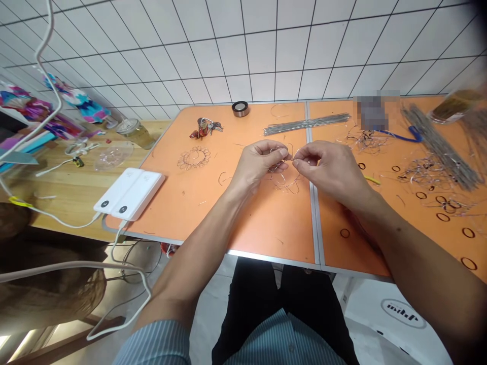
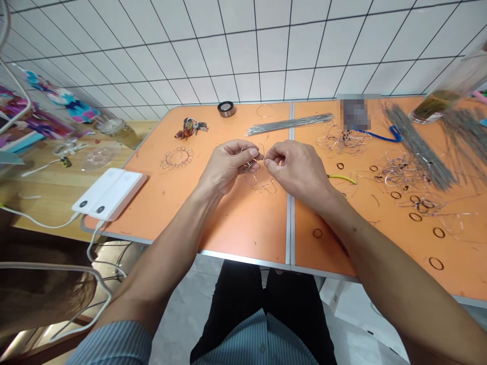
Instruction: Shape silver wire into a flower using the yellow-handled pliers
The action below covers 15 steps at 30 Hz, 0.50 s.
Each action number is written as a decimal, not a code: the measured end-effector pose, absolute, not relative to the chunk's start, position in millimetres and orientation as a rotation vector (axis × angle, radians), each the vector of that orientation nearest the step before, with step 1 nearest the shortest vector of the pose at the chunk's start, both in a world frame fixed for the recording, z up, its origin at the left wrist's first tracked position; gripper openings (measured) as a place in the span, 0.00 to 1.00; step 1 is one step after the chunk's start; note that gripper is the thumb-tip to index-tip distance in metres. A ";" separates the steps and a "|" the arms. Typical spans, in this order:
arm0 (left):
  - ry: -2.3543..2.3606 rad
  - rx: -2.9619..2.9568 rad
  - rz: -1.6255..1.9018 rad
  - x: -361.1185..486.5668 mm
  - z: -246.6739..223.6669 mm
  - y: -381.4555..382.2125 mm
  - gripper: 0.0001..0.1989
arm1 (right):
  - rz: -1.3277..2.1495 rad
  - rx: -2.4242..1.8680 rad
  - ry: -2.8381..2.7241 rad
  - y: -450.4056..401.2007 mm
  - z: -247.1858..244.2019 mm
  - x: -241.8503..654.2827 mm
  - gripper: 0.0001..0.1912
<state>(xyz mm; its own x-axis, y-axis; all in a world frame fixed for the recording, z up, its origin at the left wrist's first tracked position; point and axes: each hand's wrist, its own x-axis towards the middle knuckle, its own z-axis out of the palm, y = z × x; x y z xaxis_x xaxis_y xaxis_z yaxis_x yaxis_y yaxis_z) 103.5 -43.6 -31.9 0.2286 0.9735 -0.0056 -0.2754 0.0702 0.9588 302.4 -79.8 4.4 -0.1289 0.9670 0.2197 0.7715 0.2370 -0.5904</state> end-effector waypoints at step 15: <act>0.917 1.154 1.177 107.5 -22.2 -49.0 0.07 | 0.615 -1.624 -1.858 -83.6 7.8 299.6 0.06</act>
